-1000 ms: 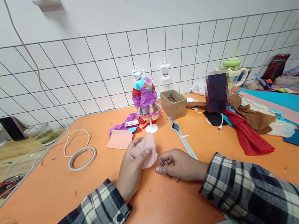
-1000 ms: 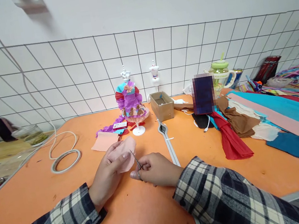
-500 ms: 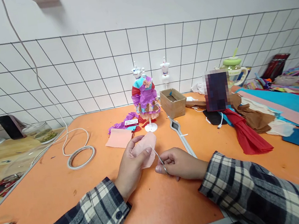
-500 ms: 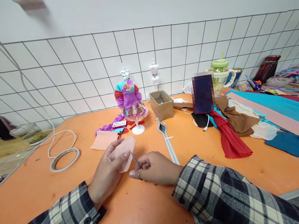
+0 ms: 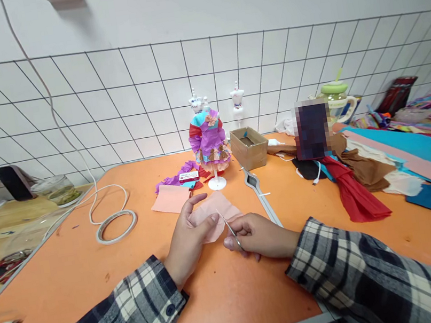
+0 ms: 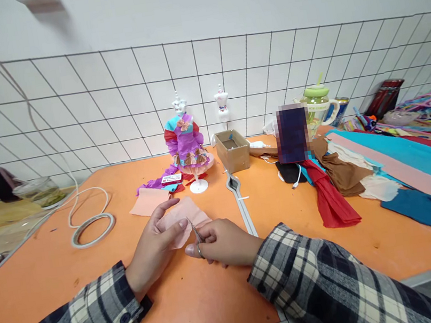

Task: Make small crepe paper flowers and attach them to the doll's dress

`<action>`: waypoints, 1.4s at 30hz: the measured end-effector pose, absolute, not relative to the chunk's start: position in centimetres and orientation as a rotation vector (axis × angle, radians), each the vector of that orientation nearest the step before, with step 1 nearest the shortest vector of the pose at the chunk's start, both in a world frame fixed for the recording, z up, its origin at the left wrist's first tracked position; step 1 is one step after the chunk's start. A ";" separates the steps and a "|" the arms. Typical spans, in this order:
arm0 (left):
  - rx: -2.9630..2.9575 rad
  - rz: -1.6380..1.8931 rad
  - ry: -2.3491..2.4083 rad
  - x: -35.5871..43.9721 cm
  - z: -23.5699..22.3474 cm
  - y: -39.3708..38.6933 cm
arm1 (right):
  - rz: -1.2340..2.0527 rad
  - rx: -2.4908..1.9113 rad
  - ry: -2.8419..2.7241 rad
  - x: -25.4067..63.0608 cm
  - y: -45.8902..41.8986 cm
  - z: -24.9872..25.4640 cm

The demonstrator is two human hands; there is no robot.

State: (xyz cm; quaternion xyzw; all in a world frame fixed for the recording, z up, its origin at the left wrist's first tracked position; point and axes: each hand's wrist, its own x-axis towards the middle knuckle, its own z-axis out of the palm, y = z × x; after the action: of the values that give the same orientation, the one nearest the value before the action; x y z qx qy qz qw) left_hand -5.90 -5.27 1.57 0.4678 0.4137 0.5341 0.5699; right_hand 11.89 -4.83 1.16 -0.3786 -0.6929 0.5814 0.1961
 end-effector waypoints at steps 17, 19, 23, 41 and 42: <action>1.162 1.230 1.037 -6.0 1.5 -5.3 | 1.605 -1.055 -1.955 11.9 -4.5 1.1; 1.157 1.231 1.030 -5.9 1.7 -5.4 | 1.605 -1.048 -1.959 12.0 -4.6 1.1; 1.135 1.235 1.005 -5.7 1.8 -5.4 | 1.538 -1.054 -1.988 12.0 -4.6 1.1; 1.090 1.187 0.995 -5.9 1.7 -5.3 | 1.494 -1.077 -2.054 12.1 -4.4 1.1; 1.084 1.180 0.987 -5.9 1.7 -5.3 | 1.490 -1.066 -2.061 12.1 -4.4 1.1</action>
State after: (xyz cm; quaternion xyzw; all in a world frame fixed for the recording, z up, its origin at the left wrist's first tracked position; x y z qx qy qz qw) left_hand -5.86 -5.26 1.71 0.4654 0.4238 0.5066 0.5892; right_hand 12.05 -4.38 1.05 -0.3796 -0.7336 0.5305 0.1907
